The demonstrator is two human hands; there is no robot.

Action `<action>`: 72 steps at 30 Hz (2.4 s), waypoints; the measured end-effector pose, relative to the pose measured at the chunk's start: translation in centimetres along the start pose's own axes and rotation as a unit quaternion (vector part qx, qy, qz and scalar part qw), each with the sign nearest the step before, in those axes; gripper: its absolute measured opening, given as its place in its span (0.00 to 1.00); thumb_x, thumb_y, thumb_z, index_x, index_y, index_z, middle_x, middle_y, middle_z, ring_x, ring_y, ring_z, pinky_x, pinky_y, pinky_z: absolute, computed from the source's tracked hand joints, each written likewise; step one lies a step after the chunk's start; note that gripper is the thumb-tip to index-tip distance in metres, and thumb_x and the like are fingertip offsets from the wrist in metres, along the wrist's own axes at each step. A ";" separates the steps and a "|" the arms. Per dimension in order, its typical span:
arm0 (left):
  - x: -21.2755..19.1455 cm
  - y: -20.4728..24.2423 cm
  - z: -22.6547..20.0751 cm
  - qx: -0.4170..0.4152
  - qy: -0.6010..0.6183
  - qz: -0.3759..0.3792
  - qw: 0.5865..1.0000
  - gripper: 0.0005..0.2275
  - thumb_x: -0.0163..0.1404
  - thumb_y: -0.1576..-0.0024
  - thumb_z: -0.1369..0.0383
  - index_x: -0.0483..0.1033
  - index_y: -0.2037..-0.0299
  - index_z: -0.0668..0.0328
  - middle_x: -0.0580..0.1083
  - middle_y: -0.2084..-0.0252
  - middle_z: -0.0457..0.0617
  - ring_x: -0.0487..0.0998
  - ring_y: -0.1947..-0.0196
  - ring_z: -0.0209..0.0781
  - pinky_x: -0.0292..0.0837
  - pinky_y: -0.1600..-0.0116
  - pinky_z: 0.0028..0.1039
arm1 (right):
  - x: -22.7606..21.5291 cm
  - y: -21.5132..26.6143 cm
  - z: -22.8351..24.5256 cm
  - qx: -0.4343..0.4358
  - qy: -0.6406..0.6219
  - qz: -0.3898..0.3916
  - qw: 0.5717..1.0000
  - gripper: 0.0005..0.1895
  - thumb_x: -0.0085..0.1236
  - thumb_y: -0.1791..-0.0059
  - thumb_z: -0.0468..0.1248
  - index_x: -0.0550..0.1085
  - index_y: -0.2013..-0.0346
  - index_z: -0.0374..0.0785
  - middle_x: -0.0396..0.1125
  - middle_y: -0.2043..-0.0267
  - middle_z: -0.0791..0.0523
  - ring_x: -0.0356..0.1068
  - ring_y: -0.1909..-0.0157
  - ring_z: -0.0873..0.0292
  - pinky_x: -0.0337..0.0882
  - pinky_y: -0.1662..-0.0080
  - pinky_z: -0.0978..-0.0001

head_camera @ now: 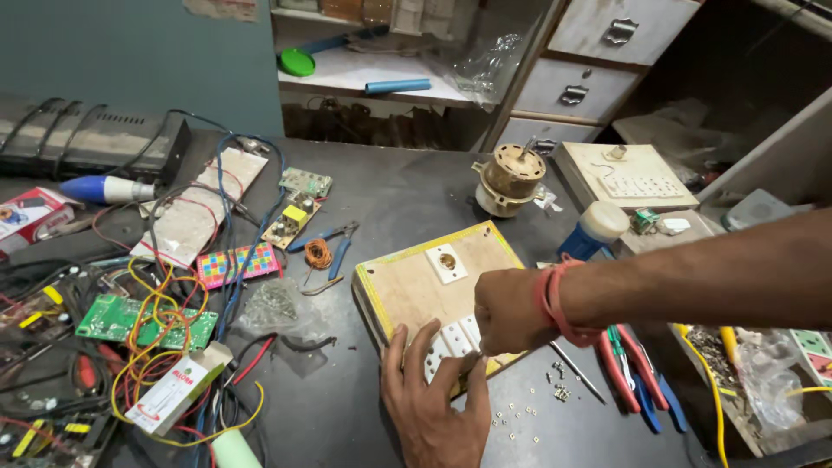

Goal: The person assembles a wooden electrical board by securing white switches and sockets using a screwdriver. They repeatedly tighten screws on the components, flip the board to inspect the wiring on the back, and continue adjusting the switches on the front.

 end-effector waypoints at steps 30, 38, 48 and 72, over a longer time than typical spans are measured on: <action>-0.5 -0.5 -0.7 -0.039 0.003 0.000 0.999 0.32 0.69 0.60 0.62 0.71 0.45 0.61 0.72 0.42 0.55 0.63 0.33 0.62 0.55 0.32 0.53 | 3.4 3.1 1.7 -0.328 0.359 -0.126 0.865 0.07 0.59 0.55 0.35 0.79 0.64 0.38 0.75 0.66 0.51 0.76 0.63 0.47 0.74 0.62 0.54; -0.5 -0.2 -0.6 -0.046 0.042 0.004 0.998 0.38 0.69 0.61 0.64 0.64 0.39 0.63 0.69 0.39 0.56 0.61 0.32 0.63 0.56 0.30 0.51 | 3.0 -1.8 -3.7 0.036 -0.108 0.082 0.990 0.14 0.59 0.53 0.44 0.82 0.63 0.37 0.74 0.66 0.47 0.75 0.70 0.42 0.70 0.67 0.53; -3.1 0.0 -1.9 -0.015 -0.068 0.005 0.998 0.39 0.67 0.56 0.51 0.64 0.38 0.61 0.61 0.32 0.63 0.59 0.32 0.68 0.58 0.34 0.53 | -1.8 8.7 2.6 -0.260 0.036 -0.221 0.939 0.16 0.57 0.56 0.40 0.80 0.54 0.48 0.74 0.60 0.54 0.75 0.62 0.47 0.73 0.59 0.54; -2.4 -0.2 -0.4 -0.110 -0.069 0.006 0.991 0.45 0.70 0.66 0.45 0.65 0.42 0.61 0.60 0.33 0.64 0.63 0.35 0.66 0.61 0.36 0.50 | -1.8 7.6 4.6 -0.326 0.141 -0.200 0.913 0.08 0.60 0.54 0.42 0.79 0.68 0.42 0.70 0.63 0.55 0.72 0.61 0.49 0.71 0.60 0.52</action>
Point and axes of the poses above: each hand's wrist, its own y-axis away from the middle knuckle, its own x-axis out of the palm, z = x × y, the point moved 10 cm from there along -y, towards the middle knuckle
